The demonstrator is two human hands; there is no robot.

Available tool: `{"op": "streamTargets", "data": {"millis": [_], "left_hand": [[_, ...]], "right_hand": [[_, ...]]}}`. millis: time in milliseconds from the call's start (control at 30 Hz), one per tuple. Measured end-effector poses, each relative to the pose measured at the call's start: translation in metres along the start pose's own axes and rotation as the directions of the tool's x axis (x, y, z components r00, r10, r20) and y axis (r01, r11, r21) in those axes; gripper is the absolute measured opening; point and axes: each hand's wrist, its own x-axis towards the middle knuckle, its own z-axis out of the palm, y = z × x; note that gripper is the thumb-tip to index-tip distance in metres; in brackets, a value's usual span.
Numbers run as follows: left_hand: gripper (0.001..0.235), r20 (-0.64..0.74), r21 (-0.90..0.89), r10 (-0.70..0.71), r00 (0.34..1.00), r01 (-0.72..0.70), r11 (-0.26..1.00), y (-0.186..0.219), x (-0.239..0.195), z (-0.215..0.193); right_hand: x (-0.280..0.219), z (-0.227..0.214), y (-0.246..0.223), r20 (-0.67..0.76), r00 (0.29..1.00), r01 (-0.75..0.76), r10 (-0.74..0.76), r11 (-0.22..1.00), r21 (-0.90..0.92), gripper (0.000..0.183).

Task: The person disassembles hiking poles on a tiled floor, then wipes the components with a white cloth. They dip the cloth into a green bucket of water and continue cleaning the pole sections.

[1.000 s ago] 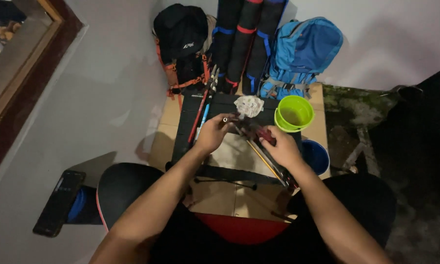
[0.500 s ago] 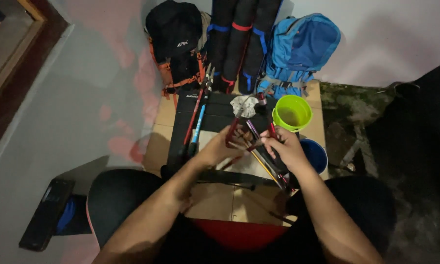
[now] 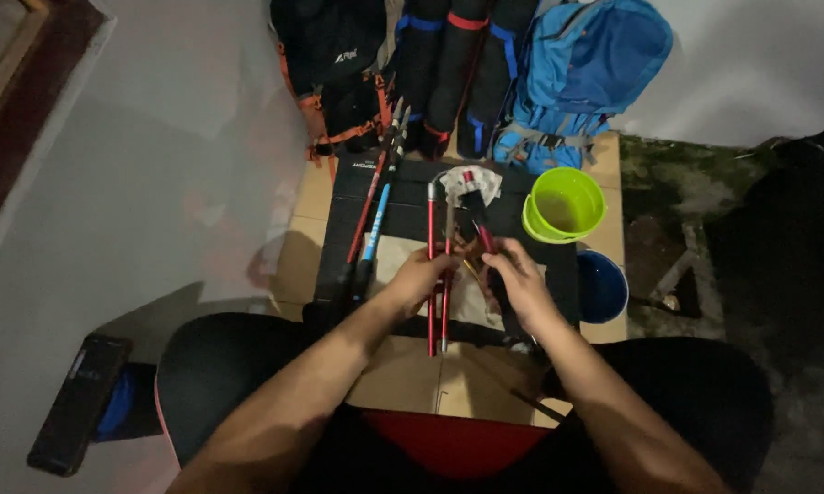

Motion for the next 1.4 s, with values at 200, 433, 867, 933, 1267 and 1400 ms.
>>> {"op": "streamTargets", "data": {"millis": [200,433,867,933,1267,1400], "left_hand": [[0.058,0.029,-0.201,-0.016,0.999,0.022,0.979,-0.025,0.021,0.004],[0.05,-0.147,0.03,-0.052,0.988,0.057,0.998,0.006,-0.023,0.02],[0.044,-0.412,0.403,0.023,0.911,0.16,0.901,-0.027,0.035,-0.038],[0.043,-0.426,0.375,0.033,0.904,0.143,0.916,-0.026,0.032,-0.037],[0.036,-0.4,0.14,0.082,0.913,-0.028,0.99,-0.006,0.023,-0.031],[0.051,-0.441,0.343,0.161,0.883,0.0,0.939,0.011,0.04,-0.039]], "right_hand": [[-0.008,0.02,0.015,0.09,0.996,-0.03,0.023,0.996,0.082,0.054],[-0.02,0.037,0.024,0.174,0.985,-0.023,0.001,0.992,0.123,0.034],[0.05,-0.005,0.12,0.067,0.972,-0.04,0.226,0.438,-0.898,0.094],[0.053,-0.002,0.124,0.073,0.972,-0.029,0.224,0.421,-0.907,0.099],[0.034,0.001,0.08,0.084,0.985,-0.018,0.149,0.577,-0.817,0.052],[0.062,-0.006,0.114,0.051,0.997,-0.016,0.058,0.808,-0.589,0.056]]}}
